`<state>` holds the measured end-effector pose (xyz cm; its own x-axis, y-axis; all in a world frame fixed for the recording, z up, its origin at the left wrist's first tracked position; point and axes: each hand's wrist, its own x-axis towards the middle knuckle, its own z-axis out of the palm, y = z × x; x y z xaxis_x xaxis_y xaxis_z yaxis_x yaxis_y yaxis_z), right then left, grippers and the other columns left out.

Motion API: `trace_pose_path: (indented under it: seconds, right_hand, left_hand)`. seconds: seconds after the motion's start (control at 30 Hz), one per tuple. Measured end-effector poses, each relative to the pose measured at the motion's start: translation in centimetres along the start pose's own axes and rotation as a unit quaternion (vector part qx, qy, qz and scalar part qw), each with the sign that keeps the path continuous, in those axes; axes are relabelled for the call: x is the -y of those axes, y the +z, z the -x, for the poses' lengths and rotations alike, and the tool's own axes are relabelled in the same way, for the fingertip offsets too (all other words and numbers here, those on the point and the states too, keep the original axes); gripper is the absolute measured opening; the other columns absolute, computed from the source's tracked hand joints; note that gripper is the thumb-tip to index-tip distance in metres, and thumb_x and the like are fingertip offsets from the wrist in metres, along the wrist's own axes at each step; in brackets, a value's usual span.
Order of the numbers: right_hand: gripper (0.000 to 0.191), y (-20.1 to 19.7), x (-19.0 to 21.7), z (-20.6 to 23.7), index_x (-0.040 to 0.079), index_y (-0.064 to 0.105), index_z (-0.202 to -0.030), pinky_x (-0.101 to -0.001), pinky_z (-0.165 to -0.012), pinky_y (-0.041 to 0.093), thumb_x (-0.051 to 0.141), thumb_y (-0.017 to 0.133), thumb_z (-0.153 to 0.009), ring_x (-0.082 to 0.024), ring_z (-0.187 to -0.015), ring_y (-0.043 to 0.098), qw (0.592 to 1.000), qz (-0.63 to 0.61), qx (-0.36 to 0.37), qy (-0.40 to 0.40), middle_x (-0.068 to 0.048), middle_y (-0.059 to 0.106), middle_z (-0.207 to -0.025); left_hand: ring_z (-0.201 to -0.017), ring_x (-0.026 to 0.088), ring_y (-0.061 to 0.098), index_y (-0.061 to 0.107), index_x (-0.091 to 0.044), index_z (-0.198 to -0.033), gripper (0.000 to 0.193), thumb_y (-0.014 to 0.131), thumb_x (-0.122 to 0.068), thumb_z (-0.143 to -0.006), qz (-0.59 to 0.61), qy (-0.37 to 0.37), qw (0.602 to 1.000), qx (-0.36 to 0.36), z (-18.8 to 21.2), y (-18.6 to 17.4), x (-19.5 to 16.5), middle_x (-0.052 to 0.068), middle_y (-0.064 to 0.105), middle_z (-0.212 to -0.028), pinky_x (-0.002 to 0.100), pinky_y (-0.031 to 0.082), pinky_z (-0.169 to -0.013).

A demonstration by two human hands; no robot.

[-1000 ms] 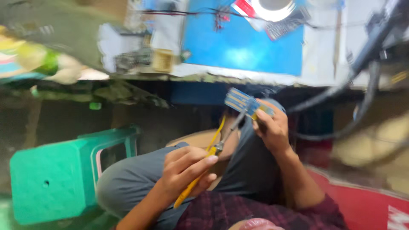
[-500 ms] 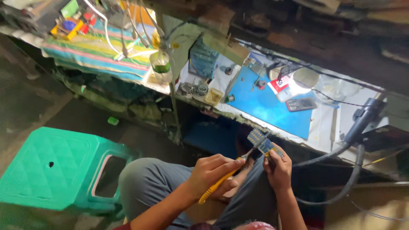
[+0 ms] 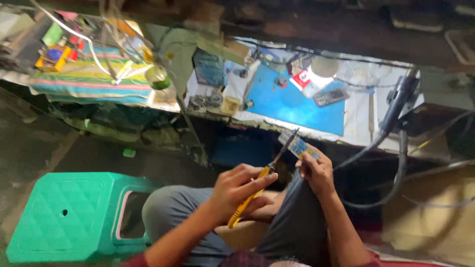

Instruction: The person sits on the floor holding a disassembled phone motherboard in one hand and a soldering iron in the other. They solder contacts on the board, flip the board over to work on the keypad side, touch the iron to the workbench briefly, and at the end handle a spool of solder wire.

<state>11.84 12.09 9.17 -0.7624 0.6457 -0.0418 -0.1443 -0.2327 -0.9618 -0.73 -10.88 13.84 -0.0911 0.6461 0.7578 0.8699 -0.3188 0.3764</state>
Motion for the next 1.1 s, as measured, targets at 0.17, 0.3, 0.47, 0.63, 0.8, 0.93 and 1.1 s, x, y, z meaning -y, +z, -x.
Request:
trace_pose_path:
  seconds: [0.17,0.3,0.47,0.63,0.8,0.93,1.1]
  right_hand:
    - [0.042,-1.8,-1.7,-1.0,-0.003,0.058,-0.136,-0.0201,-0.045,0.041,0.017,0.059,-0.099,-0.01,-0.052,0.057,1.0,0.007,-0.029,0.005,-0.009,0.071,-0.081]
    - [0.039,-3.3,-3.9,-1.3,-0.006,0.058,-0.134,-0.0221,-0.05,0.047,0.015,0.06,-0.102,-0.012,-0.055,0.06,0.996,-0.07,-0.05,-0.018,-0.011,0.072,-0.083]
    - [0.04,-5.7,-6.6,-0.9,-0.004,0.059,-0.137,-0.0225,-0.051,0.048,0.016,0.058,-0.103,-0.012,-0.057,0.064,0.999,0.019,-0.044,0.003,-0.01,0.073,-0.084]
    - [0.042,-7.0,-8.3,-1.0,-0.002,0.057,-0.14,-0.023,-0.051,0.048,0.017,0.059,-0.102,-0.011,-0.056,0.063,0.998,0.002,-0.063,0.017,-0.009,0.073,-0.083]
    - [0.04,-6.8,-9.6,-0.9,-0.003,0.056,-0.142,-0.0224,-0.055,0.049,0.015,0.059,-0.106,-0.012,-0.062,0.065,0.998,-0.019,-0.055,0.006,-0.011,0.073,-0.089]
    - [0.04,-6.7,-10.2,-0.5,-0.003,0.054,-0.144,-0.0229,-0.057,0.051,0.012,0.058,-0.108,-0.013,-0.065,0.067,0.998,-0.019,-0.063,0.016,-0.012,0.073,-0.092]
    - [0.038,-6.8,-10.3,-0.4,-0.002,0.052,-0.144,-0.0246,-0.059,0.052,0.012,0.059,-0.11,-0.015,-0.068,0.068,0.998,-0.018,-0.055,0.001,-0.015,0.073,-0.095]
  left_hand:
    - [-0.083,0.027,0.066,0.067,-0.008,-0.12,0.038,0.079,-0.021,-0.086,0.007,0.005,0.998,0.065,-2.4,0.4,2.1,0.006,0.066,-0.094,0.037,0.054,-0.069]
    - [-0.079,0.026,0.065,0.062,-0.005,-0.119,0.033,0.075,-0.013,-0.091,0.043,0.036,0.995,0.083,-5.2,2.5,3.8,0.005,0.064,-0.088,0.037,0.053,-0.068]
    - [-0.084,0.027,0.07,0.06,0.001,-0.129,0.038,0.072,-0.011,-0.095,0.08,0.049,0.987,0.134,-7.4,3.6,6.0,0.01,0.069,-0.097,0.038,0.058,-0.074]
    - [-0.085,0.029,0.074,0.063,0.003,-0.128,0.035,0.072,-0.008,-0.097,0.128,-0.018,0.985,0.11,-6.2,5.1,8.6,0.014,0.072,-0.1,0.035,0.06,-0.074]
    - [-0.075,0.028,0.073,0.067,0.007,-0.115,0.025,0.067,0.001,-0.09,0.107,0.0,0.986,0.125,-4.3,5.8,9.0,0.012,0.068,-0.085,0.037,0.06,-0.069]
    - [-0.075,0.028,0.073,0.066,0.008,-0.11,0.022,0.067,0.002,-0.089,0.113,0.014,0.982,0.152,-4.1,4.7,8.9,0.013,0.07,-0.086,0.037,0.061,-0.069]
    - [-0.075,0.028,0.073,0.067,0.011,-0.11,0.022,0.066,0.002,-0.09,0.098,0.005,0.981,0.169,-4.6,4.1,9.5,0.013,0.07,-0.085,0.036,0.06,-0.068]
